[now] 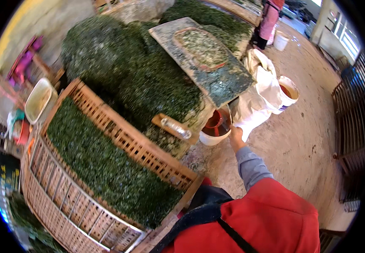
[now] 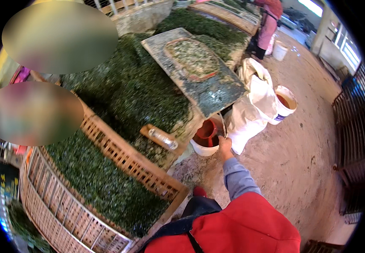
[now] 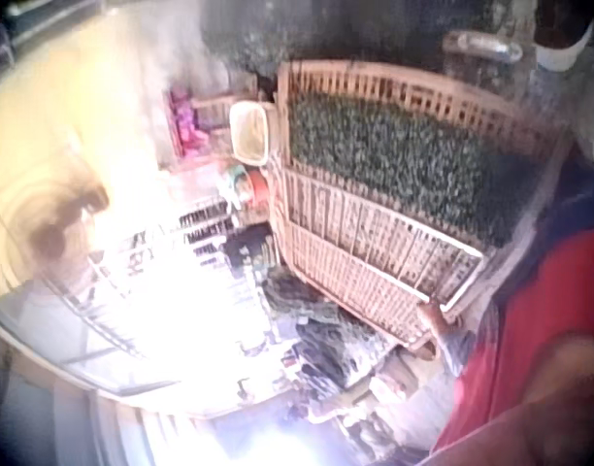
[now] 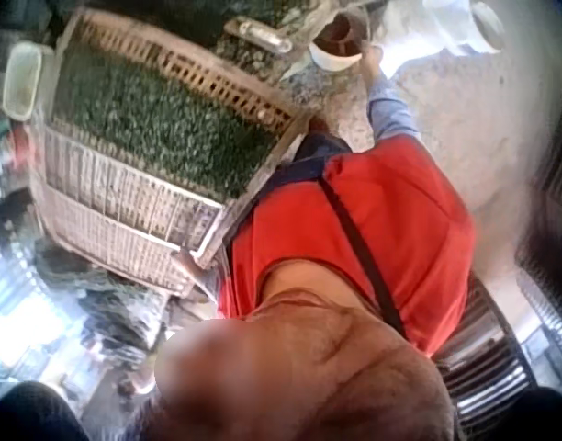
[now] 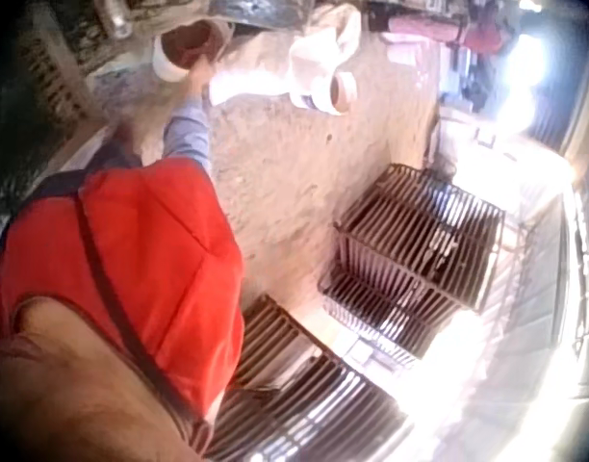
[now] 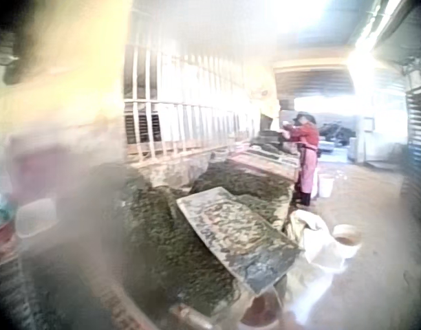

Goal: The person processes tea leaves by hand, transferring them from large piles onto drying racks and using a rectangular tool to spread and level the leaves across the mesh surface.

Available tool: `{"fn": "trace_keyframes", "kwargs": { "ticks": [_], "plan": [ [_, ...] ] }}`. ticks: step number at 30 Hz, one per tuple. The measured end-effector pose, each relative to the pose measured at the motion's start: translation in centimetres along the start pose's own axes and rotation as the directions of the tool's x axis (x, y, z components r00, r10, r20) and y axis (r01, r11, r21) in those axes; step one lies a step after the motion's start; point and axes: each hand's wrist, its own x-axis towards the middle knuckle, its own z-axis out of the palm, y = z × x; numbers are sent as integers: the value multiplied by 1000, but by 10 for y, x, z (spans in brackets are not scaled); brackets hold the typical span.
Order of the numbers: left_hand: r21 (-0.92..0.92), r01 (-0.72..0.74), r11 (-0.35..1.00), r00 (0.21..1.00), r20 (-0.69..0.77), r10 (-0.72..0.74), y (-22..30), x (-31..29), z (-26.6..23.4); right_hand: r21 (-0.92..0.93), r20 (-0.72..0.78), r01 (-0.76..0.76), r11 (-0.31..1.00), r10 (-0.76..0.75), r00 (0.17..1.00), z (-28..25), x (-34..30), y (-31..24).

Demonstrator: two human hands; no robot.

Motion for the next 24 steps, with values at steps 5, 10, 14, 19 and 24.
{"fn": "trace_keyframes", "kwargs": {
  "ticks": [5,10,14,19,24],
  "plan": [
    [278,-367,888,919,-40,393,157,-29,-10,574,408,-445,687,232,883,23,57,-91],
    [-272,-840,470,531,-232,815,297,-36,55,586,472,-487,648,216,855,38,80,-147],
    [-698,-640,321,313,144,939,440,-89,53,551,459,-430,716,170,872,43,38,-185],
    [-869,158,468,201,492,847,604,-118,86,509,717,-586,631,67,694,40,-100,-258],
    [-554,673,491,-67,615,785,672,-112,93,181,930,-668,722,97,356,28,-158,-260]
  ]
}}
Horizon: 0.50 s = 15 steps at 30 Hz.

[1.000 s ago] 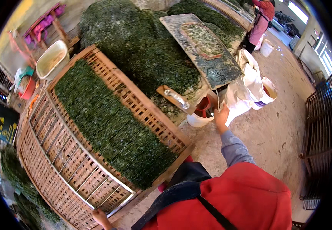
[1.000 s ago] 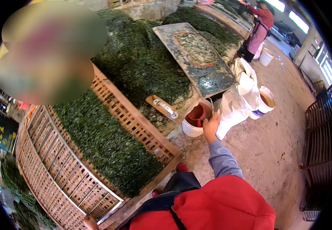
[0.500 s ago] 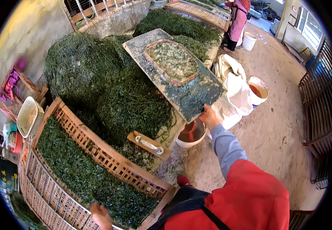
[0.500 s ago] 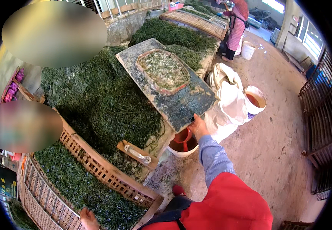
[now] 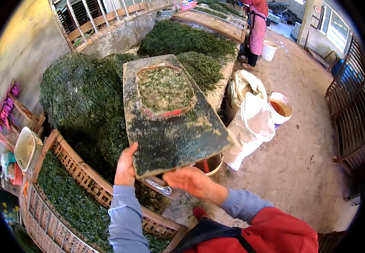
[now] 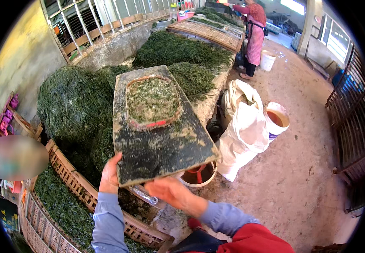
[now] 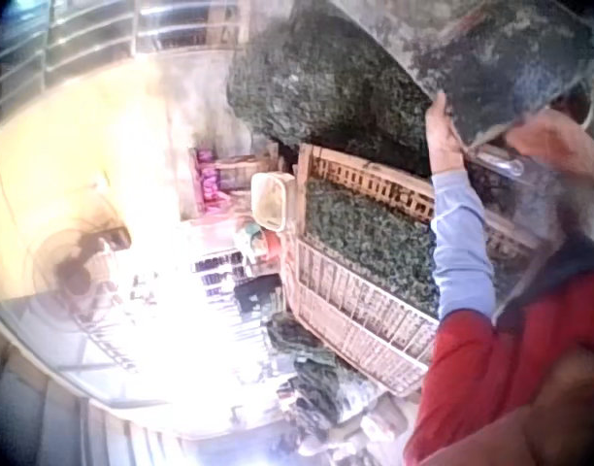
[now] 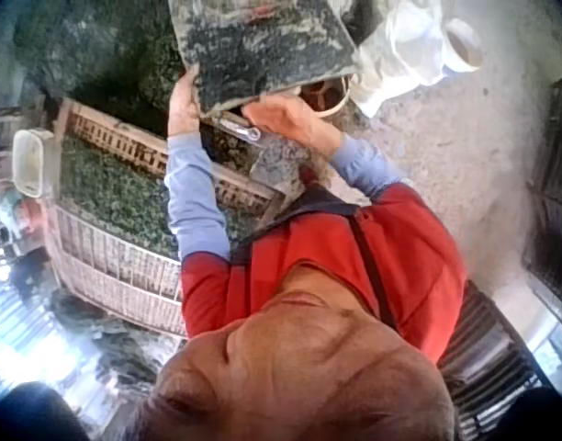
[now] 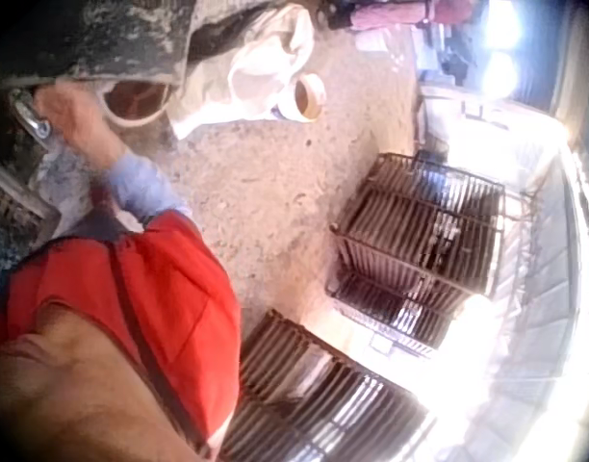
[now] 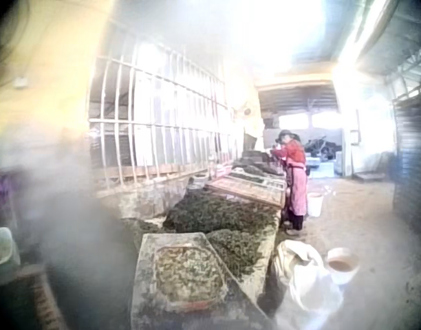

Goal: The person processes tea leaves by hand, transferring them from large piles onto drying racks and using a rectangular tool to spread and level the leaves across the mesh surface.

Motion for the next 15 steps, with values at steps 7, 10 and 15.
{"fn": "trace_keyframes", "kwargs": {
  "ticks": [7,10,15],
  "plan": [
    [68,-102,992,993,-50,105,-13,20,-63,-994,-37,-101,-33,-785,618,-142,74,-171],
    [161,-40,986,980,-186,70,-2,29,-50,-705,-443,-28,709,-409,798,-161,130,-179],
    [533,-107,839,727,-533,432,-13,2,-41,-792,-434,96,604,-666,607,-171,148,-152]
  ]
}}
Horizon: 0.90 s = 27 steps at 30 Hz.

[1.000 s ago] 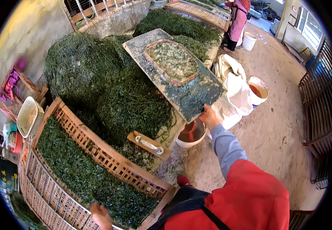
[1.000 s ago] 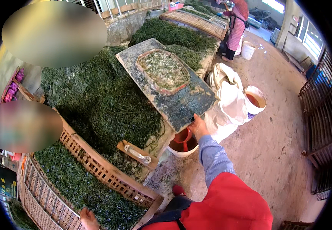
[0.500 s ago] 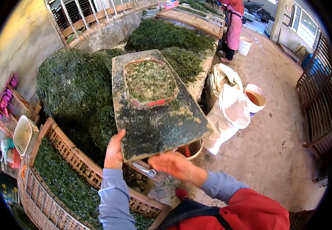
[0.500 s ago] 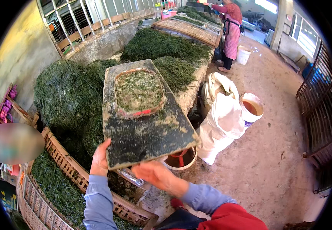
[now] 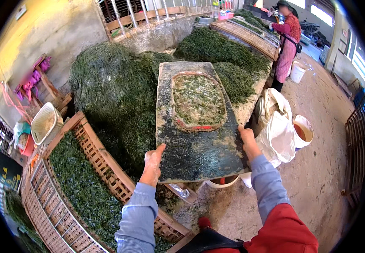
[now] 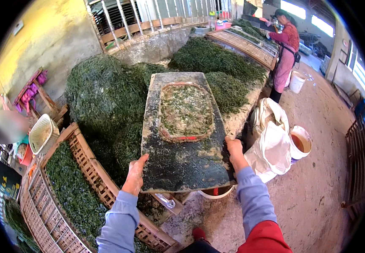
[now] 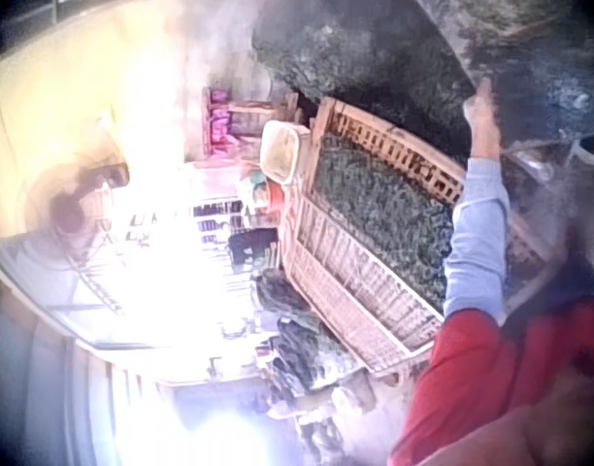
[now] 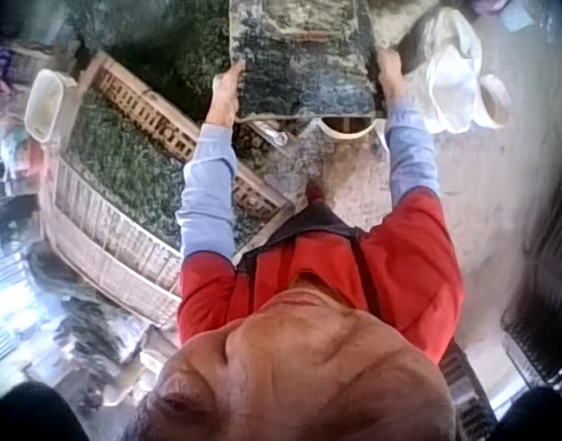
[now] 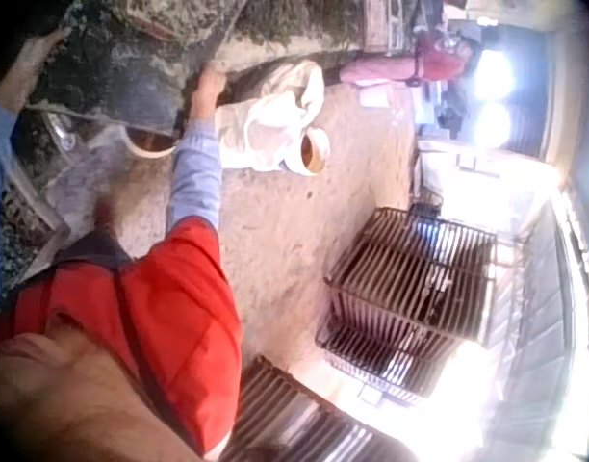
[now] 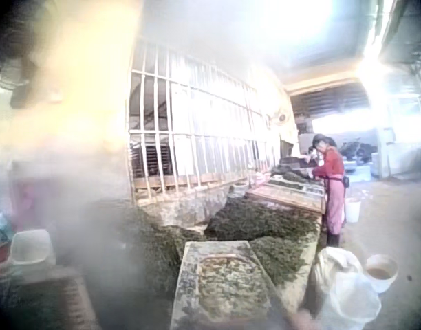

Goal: The person processes tea leaves by hand, transferring them from large piles onto drying racks and using a rectangular tool to spread and level the leaves across the mesh surface.

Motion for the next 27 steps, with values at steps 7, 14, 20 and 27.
{"fn": "trace_keyframes", "kwargs": {
  "ticks": [7,14,20,27],
  "plan": [
    [-137,-183,973,961,183,207,-36,-116,-84,261,116,18,965,-50,992,-38,-179,4],
    [-52,-308,950,951,-12,308,-91,-213,-214,299,236,73,951,-148,960,-4,-308,16],
    [-51,-396,917,856,-383,348,-132,-282,-298,257,413,240,936,-331,848,71,-369,22],
    [-303,-369,879,813,-563,147,-179,-314,-335,150,596,257,955,-295,746,138,-388,26]
  ]
}}
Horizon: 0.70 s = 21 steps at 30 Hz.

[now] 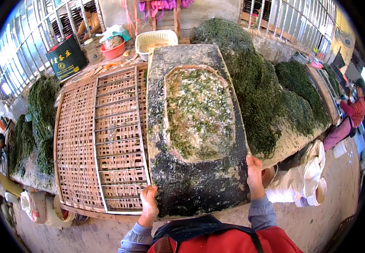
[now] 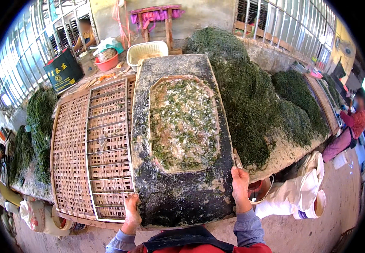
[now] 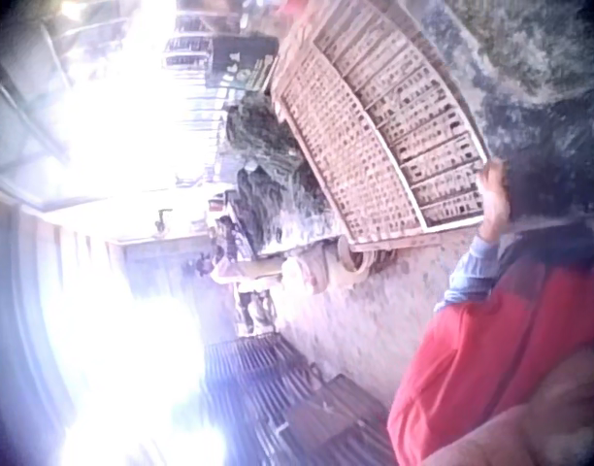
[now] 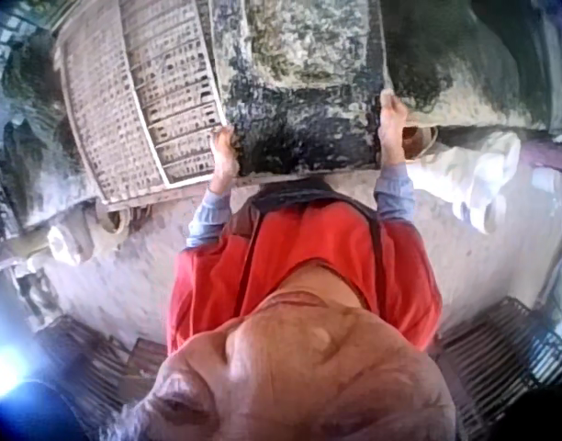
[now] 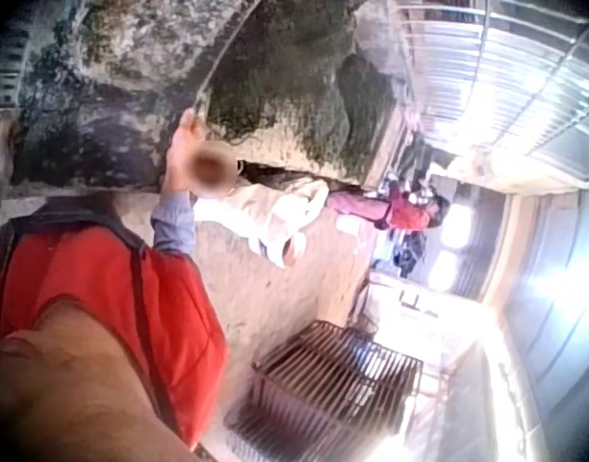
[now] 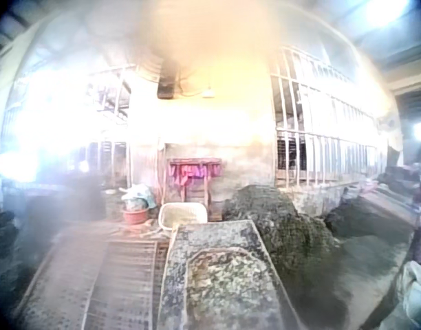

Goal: The person processes tea leaves by hand, transferring them from large piles onto drying racks and using a rectangular tool to spread and level the leaves across the mesh surface.

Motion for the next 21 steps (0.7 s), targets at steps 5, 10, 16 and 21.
{"fn": "trace_keyframes", "kwargs": {
  "ticks": [5,10,16,21],
  "plan": [
    [-23,-30,999,1000,5,30,-44,-3,-28,-120,83,-20,993,30,996,14,13,-1],
    [-5,-68,998,990,-128,66,-41,-2,-4,-214,83,-52,976,71,994,20,27,1],
    [250,-80,965,994,-54,97,-36,10,-8,-93,97,0,996,9,995,38,25,21],
    [924,-182,336,889,9,458,1,11,-46,-204,56,-57,977,70,996,30,36,42]
  ]
}}
